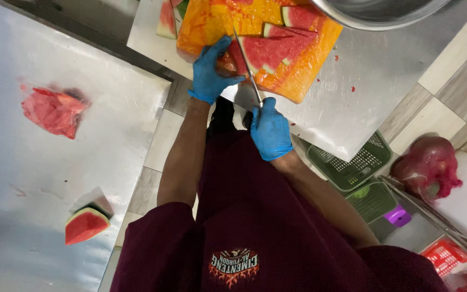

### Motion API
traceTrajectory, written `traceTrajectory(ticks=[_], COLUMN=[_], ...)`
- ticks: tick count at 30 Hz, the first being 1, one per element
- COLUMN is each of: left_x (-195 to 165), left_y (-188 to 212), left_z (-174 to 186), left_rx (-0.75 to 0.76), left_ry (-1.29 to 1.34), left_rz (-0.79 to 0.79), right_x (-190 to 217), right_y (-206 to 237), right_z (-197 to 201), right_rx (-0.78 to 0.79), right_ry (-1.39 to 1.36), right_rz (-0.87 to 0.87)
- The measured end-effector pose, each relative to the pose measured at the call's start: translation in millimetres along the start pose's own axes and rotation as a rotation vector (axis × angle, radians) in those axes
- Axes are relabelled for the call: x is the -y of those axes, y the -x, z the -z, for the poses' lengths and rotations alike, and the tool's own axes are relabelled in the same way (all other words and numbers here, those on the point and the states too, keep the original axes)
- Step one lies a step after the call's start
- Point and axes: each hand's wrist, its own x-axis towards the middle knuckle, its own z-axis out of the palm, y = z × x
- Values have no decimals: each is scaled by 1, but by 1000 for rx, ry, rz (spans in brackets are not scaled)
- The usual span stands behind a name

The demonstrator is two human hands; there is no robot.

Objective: The person cuts a watermelon into triangular slices on an orange cutting board using a knife. The slices are then placed into a metal bowl. The person wears blue gloves throughout the task.

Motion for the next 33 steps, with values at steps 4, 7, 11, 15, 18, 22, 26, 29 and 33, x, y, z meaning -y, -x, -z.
traceTrajectory(ticks=[4, 7, 11, 15, 18, 22, 26, 29, 33], left_x=[-1, 0, 3, 5, 5, 6, 6, 7, 9], left_y=[2, 2, 1, 1, 1, 3, 2, 1, -1], left_z=[0, 2, 3, 3, 3, 3, 1, -2, -5], left_rx=[-25, -40, -51, -47, -57, -40, -49, -76, -92], left_ry=[24, -31, -43, -11, -55, 36, -66, -129, -181], left_rz=[-11, -73, -81, -96, -136, -33, -92, -133, -134], right_x=[-5, -8, -9, -9, -9, -9, -6, -7, -9], right_y=[0, 1, 0, -3, -8, -19, -32, -36, -27], right_z=[-8, -12, -14, -16, -20, -26, -30, -32, -27], right_rx=[22, 13, -5, -2, 8, 57, 69, 56, 48], right_ry=[46, 71, 54, 85, 86, 77, 33, 15, 15], right_rz=[21, 14, 25, 6, 11, -22, -35, -35, -24])
